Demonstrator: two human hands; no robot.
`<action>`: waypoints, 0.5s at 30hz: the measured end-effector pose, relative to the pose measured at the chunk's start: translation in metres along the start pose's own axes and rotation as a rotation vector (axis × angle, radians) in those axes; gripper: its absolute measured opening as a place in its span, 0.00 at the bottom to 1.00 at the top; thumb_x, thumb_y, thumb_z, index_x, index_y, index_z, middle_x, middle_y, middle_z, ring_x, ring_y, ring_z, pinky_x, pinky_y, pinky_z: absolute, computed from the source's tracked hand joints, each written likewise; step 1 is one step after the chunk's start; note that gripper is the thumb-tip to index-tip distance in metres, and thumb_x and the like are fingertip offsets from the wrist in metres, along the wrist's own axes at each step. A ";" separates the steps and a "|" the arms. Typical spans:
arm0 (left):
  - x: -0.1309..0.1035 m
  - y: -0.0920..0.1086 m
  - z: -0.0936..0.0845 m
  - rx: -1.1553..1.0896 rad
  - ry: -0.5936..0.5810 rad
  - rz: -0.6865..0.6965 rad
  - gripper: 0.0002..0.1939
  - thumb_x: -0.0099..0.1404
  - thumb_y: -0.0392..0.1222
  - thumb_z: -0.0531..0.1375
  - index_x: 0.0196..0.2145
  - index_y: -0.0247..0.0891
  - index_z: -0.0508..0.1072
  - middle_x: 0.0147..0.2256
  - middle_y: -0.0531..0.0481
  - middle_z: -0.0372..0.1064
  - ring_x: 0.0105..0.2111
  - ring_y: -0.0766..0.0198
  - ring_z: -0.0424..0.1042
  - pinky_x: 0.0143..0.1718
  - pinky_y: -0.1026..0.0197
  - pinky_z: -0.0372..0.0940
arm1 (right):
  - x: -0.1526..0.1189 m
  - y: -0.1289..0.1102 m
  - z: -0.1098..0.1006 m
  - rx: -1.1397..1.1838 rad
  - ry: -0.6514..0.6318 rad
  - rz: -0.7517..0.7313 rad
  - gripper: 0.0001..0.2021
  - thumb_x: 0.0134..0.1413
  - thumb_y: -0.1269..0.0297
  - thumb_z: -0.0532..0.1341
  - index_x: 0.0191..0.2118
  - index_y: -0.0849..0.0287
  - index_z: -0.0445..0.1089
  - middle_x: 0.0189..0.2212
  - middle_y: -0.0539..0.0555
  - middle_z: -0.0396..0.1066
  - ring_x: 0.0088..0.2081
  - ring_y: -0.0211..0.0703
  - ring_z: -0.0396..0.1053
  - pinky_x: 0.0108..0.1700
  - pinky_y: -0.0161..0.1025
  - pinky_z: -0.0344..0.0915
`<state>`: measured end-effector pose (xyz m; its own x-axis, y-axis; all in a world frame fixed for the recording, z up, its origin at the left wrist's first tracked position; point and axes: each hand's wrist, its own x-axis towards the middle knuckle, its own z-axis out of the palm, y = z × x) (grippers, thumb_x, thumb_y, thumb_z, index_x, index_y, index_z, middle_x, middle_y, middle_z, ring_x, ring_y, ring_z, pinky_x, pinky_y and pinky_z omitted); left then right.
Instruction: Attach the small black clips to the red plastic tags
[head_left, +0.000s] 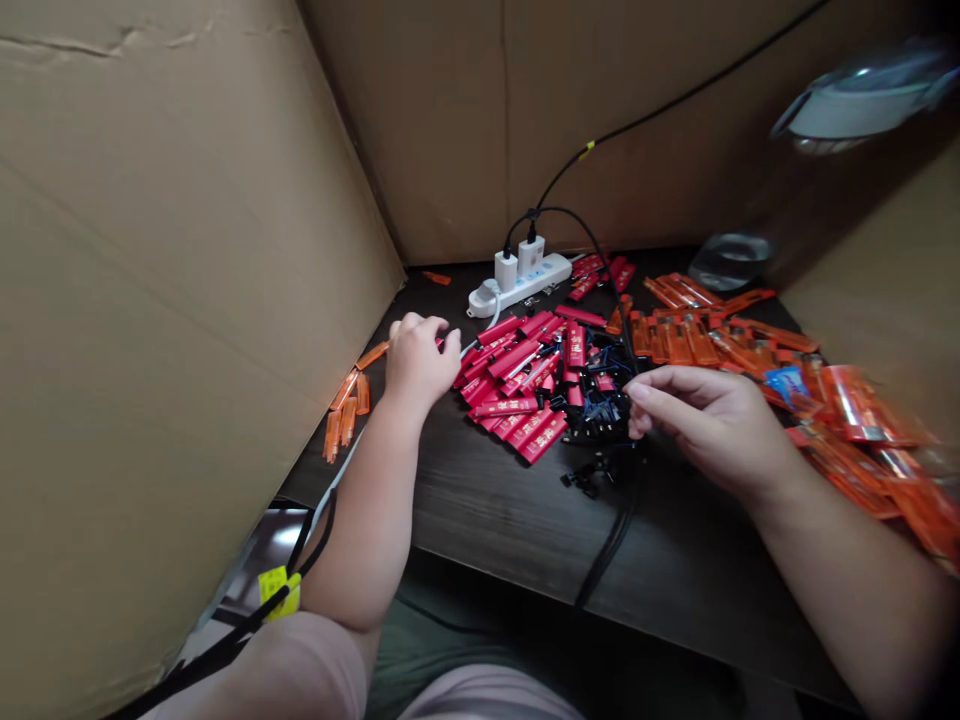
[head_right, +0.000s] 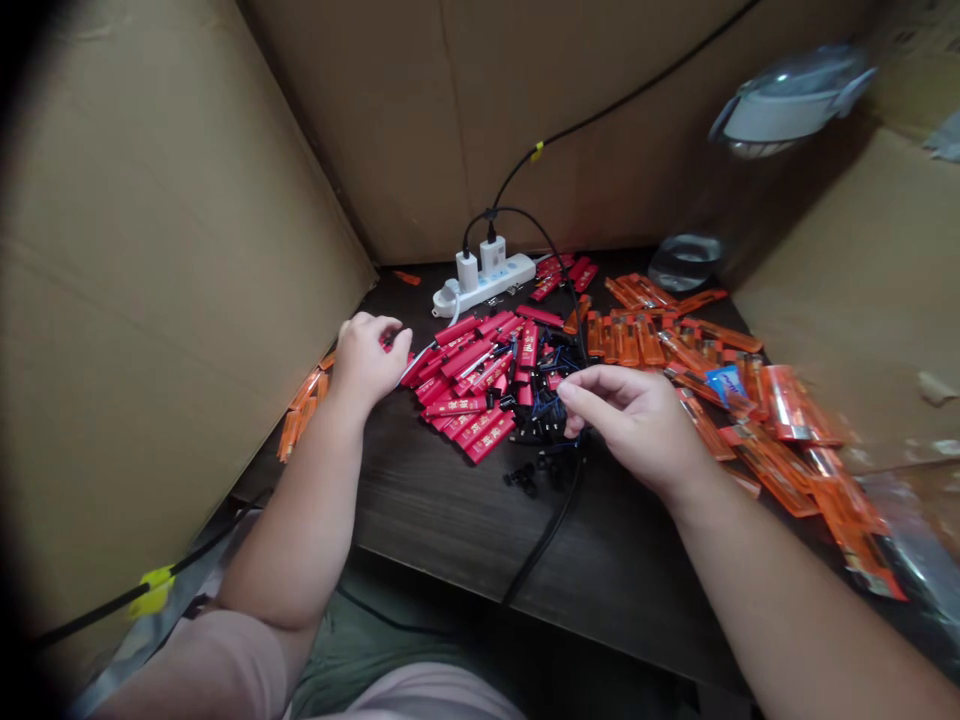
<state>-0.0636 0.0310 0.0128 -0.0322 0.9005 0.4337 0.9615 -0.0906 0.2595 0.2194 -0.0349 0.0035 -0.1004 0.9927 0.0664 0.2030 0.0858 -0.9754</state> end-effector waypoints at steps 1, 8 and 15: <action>-0.005 0.008 -0.003 -0.081 0.020 0.111 0.15 0.64 0.44 0.53 0.39 0.34 0.77 0.36 0.41 0.70 0.39 0.56 0.67 0.45 0.52 0.63 | 0.000 0.000 0.000 -0.002 -0.005 0.000 0.15 0.51 0.53 0.65 0.29 0.62 0.71 0.19 0.51 0.70 0.23 0.36 0.67 0.30 0.36 0.62; -0.039 0.053 -0.015 -0.033 -0.408 0.583 0.13 0.61 0.42 0.54 0.35 0.35 0.77 0.35 0.44 0.71 0.37 0.56 0.67 0.36 0.56 0.64 | 0.002 0.001 -0.003 -0.065 -0.005 -0.005 0.16 0.49 0.51 0.66 0.29 0.62 0.71 0.18 0.51 0.70 0.22 0.37 0.67 0.29 0.36 0.64; -0.039 0.053 -0.012 0.049 -0.517 0.587 0.13 0.60 0.42 0.54 0.34 0.34 0.76 0.36 0.43 0.71 0.39 0.54 0.67 0.36 0.54 0.64 | -0.001 -0.001 0.000 -0.097 -0.029 -0.007 0.14 0.49 0.53 0.65 0.29 0.61 0.71 0.19 0.51 0.70 0.22 0.37 0.67 0.28 0.35 0.65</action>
<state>-0.0149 -0.0136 0.0198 0.6045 0.7961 0.0279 0.7934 -0.6048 0.0687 0.2190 -0.0357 0.0047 -0.1300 0.9894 0.0654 0.2957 0.1017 -0.9498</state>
